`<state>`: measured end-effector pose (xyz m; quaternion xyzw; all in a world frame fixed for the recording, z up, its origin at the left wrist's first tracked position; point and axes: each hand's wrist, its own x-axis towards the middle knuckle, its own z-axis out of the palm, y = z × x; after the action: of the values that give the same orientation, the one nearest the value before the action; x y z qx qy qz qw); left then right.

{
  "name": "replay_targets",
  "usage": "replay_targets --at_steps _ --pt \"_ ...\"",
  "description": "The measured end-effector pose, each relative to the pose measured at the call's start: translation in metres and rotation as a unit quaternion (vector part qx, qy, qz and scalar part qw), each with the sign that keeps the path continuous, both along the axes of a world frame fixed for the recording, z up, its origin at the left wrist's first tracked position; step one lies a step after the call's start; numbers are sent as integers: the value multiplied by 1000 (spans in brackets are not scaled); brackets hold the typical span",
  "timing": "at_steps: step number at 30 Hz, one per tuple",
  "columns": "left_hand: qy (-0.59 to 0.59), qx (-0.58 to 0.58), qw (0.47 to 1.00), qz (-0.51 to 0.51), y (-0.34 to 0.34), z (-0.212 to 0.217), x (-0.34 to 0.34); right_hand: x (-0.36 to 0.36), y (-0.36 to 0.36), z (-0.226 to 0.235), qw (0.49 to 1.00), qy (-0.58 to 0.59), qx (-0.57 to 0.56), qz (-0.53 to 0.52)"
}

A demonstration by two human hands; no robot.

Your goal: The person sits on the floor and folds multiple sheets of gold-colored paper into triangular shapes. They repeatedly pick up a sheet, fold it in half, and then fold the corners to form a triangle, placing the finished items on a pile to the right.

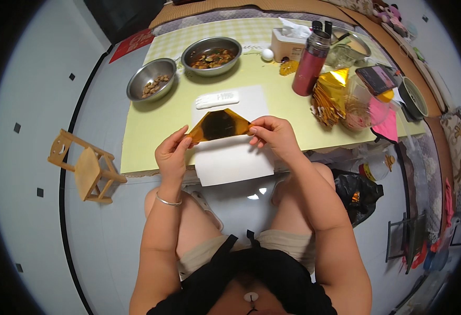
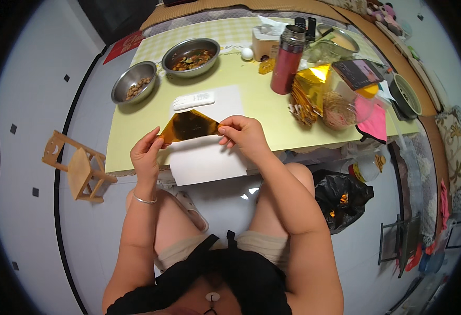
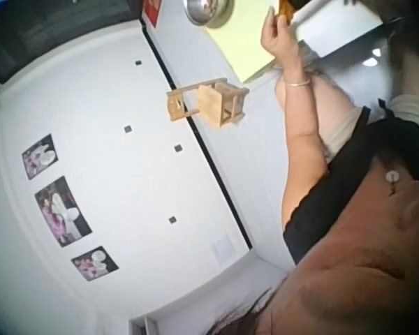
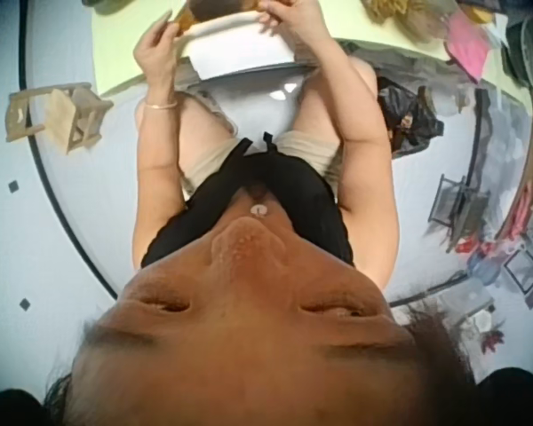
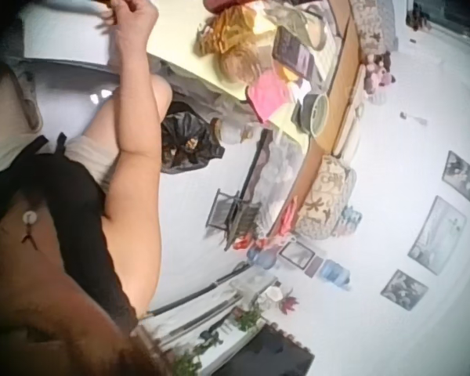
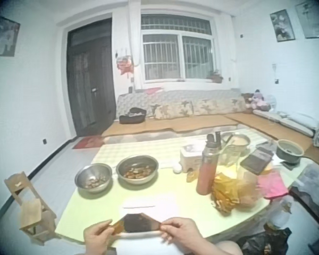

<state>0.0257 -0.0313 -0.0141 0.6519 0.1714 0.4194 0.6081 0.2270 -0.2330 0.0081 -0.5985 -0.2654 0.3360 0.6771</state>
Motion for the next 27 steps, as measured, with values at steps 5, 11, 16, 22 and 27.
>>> replay_targets --at_steps 5,11,16,22,27 --pt "27 11 999 -35 -5 2 2 -1 -11 7 994 -108 -10 -27" --pt "112 69 990 -50 1 -8 2 1 -23 15 965 -252 -5 -75" --pt "138 49 988 -48 -22 17 15 8 -28 10 959 -265 7 -100" --pt "175 69 979 -81 -27 32 25 12 -39 20 976 -185 40 -105" --pt "131 4 984 -120 -44 67 56 18 -55 32 955 -38 221 -194"
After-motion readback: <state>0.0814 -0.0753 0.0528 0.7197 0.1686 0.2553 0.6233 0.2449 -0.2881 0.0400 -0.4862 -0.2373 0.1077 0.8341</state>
